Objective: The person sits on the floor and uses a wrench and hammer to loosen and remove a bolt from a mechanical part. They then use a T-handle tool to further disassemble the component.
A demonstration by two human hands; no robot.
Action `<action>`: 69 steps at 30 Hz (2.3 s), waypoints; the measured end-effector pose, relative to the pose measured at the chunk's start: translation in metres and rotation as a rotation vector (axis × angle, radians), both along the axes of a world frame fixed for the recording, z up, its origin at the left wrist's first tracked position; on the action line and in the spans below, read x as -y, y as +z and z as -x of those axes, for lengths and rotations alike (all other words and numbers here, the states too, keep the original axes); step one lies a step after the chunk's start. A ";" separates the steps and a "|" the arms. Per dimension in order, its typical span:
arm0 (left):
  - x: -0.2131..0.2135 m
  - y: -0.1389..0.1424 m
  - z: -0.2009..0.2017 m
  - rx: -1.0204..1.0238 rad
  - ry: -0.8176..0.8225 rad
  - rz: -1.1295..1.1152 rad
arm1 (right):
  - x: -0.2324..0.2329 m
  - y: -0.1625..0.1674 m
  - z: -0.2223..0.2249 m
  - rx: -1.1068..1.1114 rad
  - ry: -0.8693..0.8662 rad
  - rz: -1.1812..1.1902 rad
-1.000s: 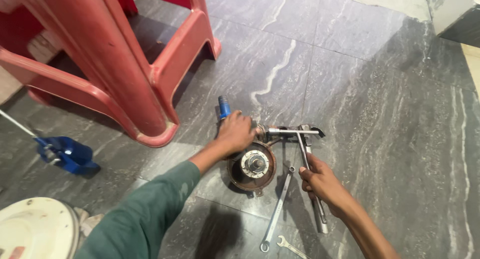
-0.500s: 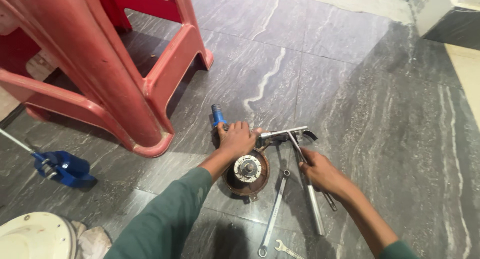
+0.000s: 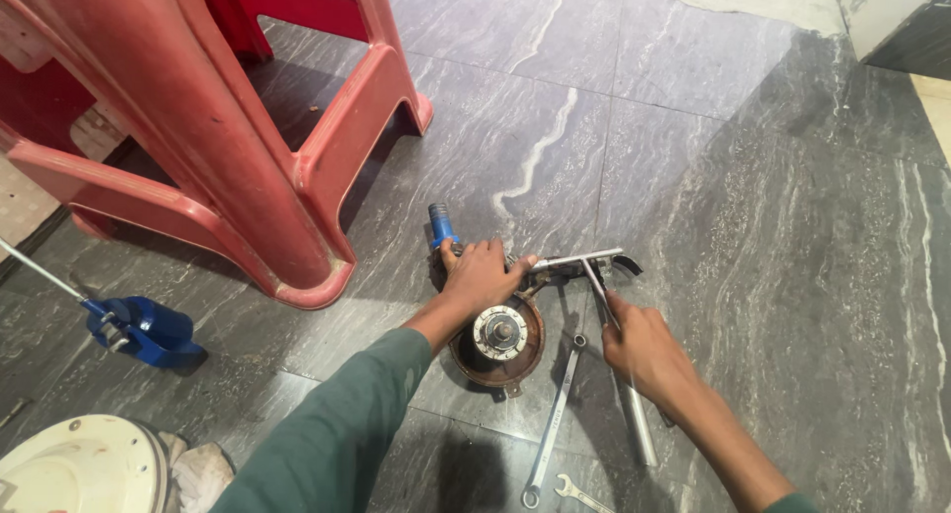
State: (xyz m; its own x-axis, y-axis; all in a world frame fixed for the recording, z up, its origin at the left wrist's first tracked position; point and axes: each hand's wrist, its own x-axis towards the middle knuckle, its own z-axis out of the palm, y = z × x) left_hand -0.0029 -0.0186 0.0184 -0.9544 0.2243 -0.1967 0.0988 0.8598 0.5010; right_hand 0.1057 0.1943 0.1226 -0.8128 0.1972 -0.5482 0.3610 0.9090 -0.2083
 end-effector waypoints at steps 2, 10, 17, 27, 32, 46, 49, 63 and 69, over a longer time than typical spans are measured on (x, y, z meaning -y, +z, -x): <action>0.000 -0.002 0.003 -0.045 -0.003 0.001 | 0.002 -0.001 -0.002 -0.280 0.067 0.062; 0.004 -0.004 0.012 -0.121 -0.036 0.036 | 0.002 -0.025 -0.001 -0.317 0.040 0.080; 0.005 -0.009 0.014 -0.139 -0.038 0.050 | 0.000 -0.032 -0.002 -0.390 0.126 0.068; 0.008 -0.005 0.012 -0.096 -0.027 0.058 | -0.001 -0.039 -0.005 -0.459 0.103 0.174; 0.005 -0.003 0.014 -0.065 -0.034 0.059 | -0.004 -0.042 0.001 -0.123 -0.135 0.144; 0.006 -0.008 0.016 -0.160 -0.062 0.090 | -0.009 -0.066 0.000 -0.224 -0.120 0.168; 0.005 -0.005 0.015 -0.150 -0.063 0.089 | -0.012 -0.070 0.001 -0.257 -0.104 0.144; 0.010 -0.002 0.021 -0.152 -0.102 0.105 | -0.007 -0.079 -0.004 -0.288 -0.148 0.225; 0.009 -0.007 0.032 -0.107 -0.123 0.131 | -0.006 -0.085 -0.005 -0.286 -0.166 0.257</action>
State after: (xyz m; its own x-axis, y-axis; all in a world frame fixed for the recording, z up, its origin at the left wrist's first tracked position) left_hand -0.0350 -0.0275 0.0118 -0.9384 0.3199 -0.1304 0.2542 0.8950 0.3665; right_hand 0.1106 0.1999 0.0381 -0.9079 0.2248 -0.3537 0.3933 0.7486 -0.5338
